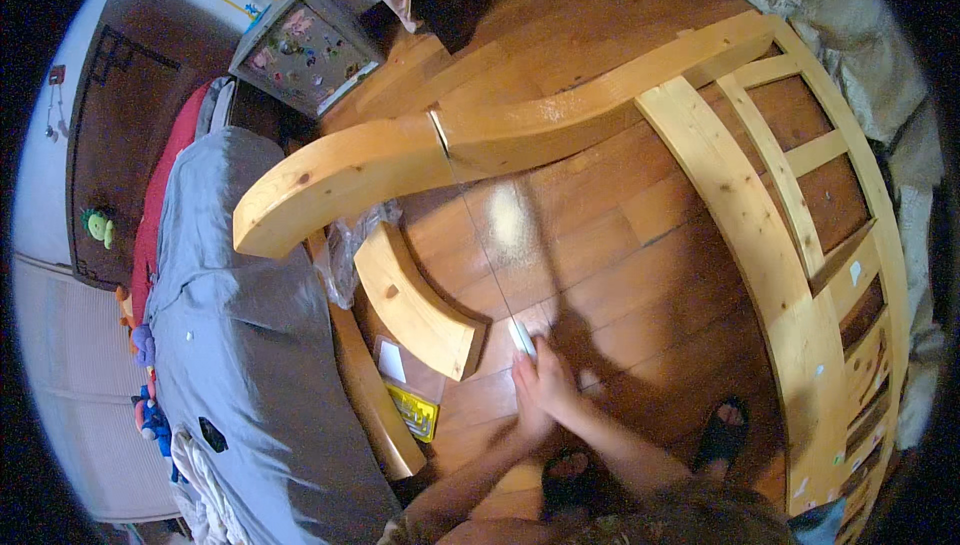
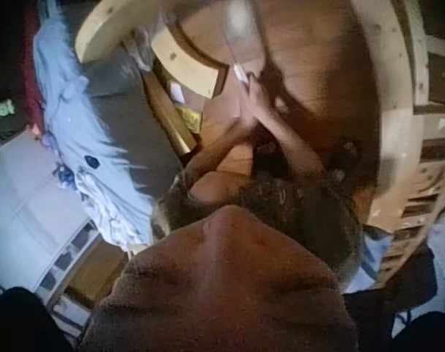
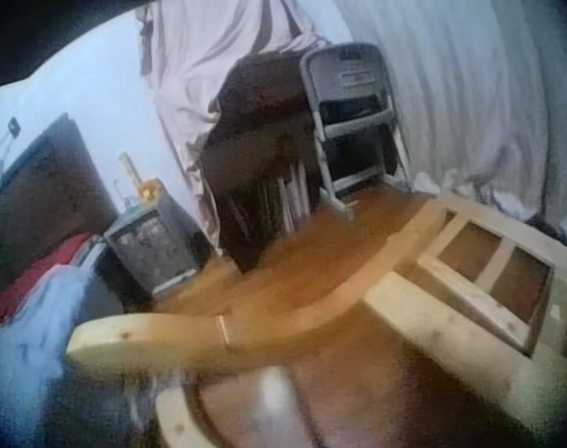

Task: The person saws a curved wooden piece using a hand saw while seated on the floor. They hold the wood steady with one hand and move the saw back and forth with the other, generating sawdust on the floor.

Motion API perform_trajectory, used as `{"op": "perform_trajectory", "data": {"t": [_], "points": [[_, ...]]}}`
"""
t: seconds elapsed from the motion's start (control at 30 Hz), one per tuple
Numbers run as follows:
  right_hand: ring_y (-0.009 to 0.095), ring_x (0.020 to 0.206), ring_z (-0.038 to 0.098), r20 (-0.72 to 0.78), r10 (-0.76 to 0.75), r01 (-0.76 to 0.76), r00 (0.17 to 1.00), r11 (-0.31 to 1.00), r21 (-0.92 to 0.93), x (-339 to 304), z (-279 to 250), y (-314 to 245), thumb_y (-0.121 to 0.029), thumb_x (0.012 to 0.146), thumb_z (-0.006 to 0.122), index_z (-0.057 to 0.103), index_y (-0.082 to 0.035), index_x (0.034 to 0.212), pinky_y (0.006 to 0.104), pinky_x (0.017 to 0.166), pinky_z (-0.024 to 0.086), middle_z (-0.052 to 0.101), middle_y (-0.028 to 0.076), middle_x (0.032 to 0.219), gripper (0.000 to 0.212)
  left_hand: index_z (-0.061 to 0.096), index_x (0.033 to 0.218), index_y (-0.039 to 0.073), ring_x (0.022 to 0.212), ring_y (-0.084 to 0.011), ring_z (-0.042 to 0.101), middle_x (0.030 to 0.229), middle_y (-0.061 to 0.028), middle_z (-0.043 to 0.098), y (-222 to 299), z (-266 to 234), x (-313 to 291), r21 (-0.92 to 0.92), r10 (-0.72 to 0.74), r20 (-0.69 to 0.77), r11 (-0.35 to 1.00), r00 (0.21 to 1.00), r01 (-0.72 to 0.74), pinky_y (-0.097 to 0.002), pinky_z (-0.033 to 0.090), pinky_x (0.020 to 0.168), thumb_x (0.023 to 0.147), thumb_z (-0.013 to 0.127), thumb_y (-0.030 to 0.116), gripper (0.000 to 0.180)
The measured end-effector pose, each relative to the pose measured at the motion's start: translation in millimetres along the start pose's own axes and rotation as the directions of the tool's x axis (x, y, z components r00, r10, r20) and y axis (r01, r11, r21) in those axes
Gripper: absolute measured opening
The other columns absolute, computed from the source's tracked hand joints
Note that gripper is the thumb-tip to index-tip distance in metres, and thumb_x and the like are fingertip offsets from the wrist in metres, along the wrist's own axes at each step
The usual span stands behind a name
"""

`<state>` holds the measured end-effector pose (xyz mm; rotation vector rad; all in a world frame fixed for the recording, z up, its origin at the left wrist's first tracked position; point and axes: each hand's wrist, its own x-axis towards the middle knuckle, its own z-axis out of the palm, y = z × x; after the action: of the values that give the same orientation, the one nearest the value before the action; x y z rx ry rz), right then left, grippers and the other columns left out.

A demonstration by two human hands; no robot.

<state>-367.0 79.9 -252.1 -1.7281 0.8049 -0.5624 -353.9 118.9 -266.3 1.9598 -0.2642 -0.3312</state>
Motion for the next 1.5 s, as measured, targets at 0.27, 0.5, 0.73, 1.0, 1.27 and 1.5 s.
{"op": "perform_trajectory", "data": {"t": [0.27,0.5,0.73,1.0,1.27,1.5], "points": [[0.039,0.068,0.058,0.009,0.042,-0.043,0.999,0.994,0.101,160.2,10.1,-43.1,-0.032,0.091,0.045,0.05,0.0,0.095,0.0454,0.061,0.044,0.058,0.024,0.074,0.033,0.046,0.117,0.002,0.092,-0.0235,0.052,0.1,-0.0136,0.054,98.6,15.7,106.9,-0.033,0.341,0.215,0.939,0.915,-0.342,-0.0333,0.043,0.081,0.084,0.055,0.016,0.037],[0.04,0.06,0.058,0.069,0.093,-0.098,0.993,0.992,0.076,-17.5,-14.7,-11.9,-0.028,0.087,0.051,0.049,-0.002,0.102,0.0473,0.052,0.045,0.058,0.022,0.068,0.03,0.045,0.116,0.002,0.091,-0.0228,0.051,0.1,-0.0128,0.053,-8.3,-18.4,-21.5,0.015,0.064,0.127,0.998,0.99,-0.067,-0.033,0.043,0.081,0.085,0.053,0.016,0.035],[0.042,0.065,0.059,0.07,0.091,-0.101,0.993,0.982,0.162,104.2,-19.8,-46.3,-0.036,0.09,0.045,0.05,0.0,0.094,0.0501,0.058,0.046,0.059,0.024,0.07,0.036,0.044,0.115,0.003,0.091,-0.022,0.05,0.1,-0.012,0.051,74.2,1.1,60.1,-0.031,0.217,0.253,0.976,0.943,-0.216,-0.0327,0.043,0.08,0.087,0.05,0.016,0.032],[0.045,0.07,0.059,0.066,0.102,-0.11,0.993,0.987,0.119,143.9,-9.7,-73.8,-0.039,0.092,0.04,0.048,0.001,0.088,0.0509,0.063,0.045,0.059,0.026,0.072,0.042,0.043,0.114,0.003,0.091,-0.0212,0.05,0.1,-0.0111,0.049,97.8,0.6,96.7,-0.053,0.284,0.212,0.959,0.935,-0.28,-0.0323,0.043,0.079,0.089,0.047,0.016,0.029],[0.038,0.062,0.055,0.032,0.042,-0.048,0.999,0.97,0.238,141.7,-2.0,-43.2,-0.031,0.09,0.047,0.048,0.0,0.087,0.0433,0.057,0.043,0.054,0.022,0.067,0.031,0.041,0.113,0.004,0.09,-0.0203,0.049,0.099,-0.0102,0.047,103.7,16.8,107.6,-0.097,0.319,0.224,0.948,0.921,-0.305,-0.032,0.042,0.078,0.09,0.044,0.015,0.026],[0.035,0.057,0.055,0.068,0.023,-0.029,0.997,0.996,0.087,31.4,-7.9,-11.1,-0.027,0.089,0.049,0.05,-0.003,0.094,0.0437,0.053,0.044,0.056,0.019,0.067,0.024,0.038,0.116,0.004,0.092,-0.02,0.048,0.1,-0.0092,0.046,-6.0,4.4,34.2,-0.125,0.088,0.16,0.99,0.983,-0.068,-0.0314,0.042,0.079,0.091,0.044,0.015,0.029]]}}
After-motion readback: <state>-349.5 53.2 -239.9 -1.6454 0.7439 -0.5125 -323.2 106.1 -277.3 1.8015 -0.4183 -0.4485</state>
